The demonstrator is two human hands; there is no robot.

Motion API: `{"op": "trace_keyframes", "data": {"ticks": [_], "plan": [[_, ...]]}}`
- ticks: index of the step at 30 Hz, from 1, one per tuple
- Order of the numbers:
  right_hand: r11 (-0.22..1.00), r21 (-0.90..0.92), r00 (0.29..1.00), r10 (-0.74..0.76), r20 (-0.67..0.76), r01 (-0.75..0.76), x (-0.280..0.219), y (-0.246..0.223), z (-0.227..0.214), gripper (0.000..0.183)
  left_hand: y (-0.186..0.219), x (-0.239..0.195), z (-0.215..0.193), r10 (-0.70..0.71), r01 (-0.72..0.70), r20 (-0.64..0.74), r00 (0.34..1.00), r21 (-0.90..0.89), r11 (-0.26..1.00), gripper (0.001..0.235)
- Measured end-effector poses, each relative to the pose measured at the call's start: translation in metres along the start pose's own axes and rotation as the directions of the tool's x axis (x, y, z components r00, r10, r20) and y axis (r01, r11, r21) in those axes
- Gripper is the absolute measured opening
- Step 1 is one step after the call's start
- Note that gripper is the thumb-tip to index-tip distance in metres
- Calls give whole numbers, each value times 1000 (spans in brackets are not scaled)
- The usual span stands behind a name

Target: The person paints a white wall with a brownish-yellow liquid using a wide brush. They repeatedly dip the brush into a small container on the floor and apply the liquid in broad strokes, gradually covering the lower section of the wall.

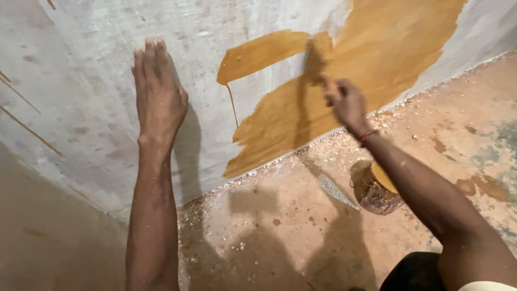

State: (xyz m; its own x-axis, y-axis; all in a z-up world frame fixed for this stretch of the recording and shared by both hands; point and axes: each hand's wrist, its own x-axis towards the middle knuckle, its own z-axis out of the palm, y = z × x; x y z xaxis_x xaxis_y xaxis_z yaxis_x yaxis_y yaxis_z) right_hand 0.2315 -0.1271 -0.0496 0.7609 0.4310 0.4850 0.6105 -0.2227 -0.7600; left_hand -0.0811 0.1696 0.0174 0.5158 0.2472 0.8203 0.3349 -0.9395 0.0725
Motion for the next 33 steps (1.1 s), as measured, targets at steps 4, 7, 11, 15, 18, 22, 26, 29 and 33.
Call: {"op": "trace_keyframes", "data": {"ticks": [4,7,11,15,18,22,26,29,33], "plan": [[993,13,943,-119,312,121,-56,-39,55,34,26,10,-7,65,-73,-124,990,-60,996,91],[940,108,856,-338,391,322,-84,-53,73,38,42,16,-5,94,-111,-174,980,-92,990,89],[869,211,810,-494,317,448,-72,-38,71,39,43,17,7,49,-61,-105,993,-115,992,84],[985,159,989,41,143,-64,-31,7,34,25,30,11,23,60,-62,-34,998,-53,997,93],[958,193,967,233,-103,-210,-13,51,-5,27,21,5,33,52,-52,15,999,1,999,92],[970,217,953,162,-255,-107,-3,86,-29,29,18,6,41,36,-36,75,997,1,999,92],[960,206,979,200,-39,-188,-16,67,13,18,21,9,44,27,-29,108,994,15,999,91],[990,136,977,11,211,-40,-55,28,62,24,27,10,40,6,-11,98,995,55,998,88],[944,194,837,-326,440,266,-112,-16,99,36,37,14,30,68,-68,-29,997,-6,998,79]]}}
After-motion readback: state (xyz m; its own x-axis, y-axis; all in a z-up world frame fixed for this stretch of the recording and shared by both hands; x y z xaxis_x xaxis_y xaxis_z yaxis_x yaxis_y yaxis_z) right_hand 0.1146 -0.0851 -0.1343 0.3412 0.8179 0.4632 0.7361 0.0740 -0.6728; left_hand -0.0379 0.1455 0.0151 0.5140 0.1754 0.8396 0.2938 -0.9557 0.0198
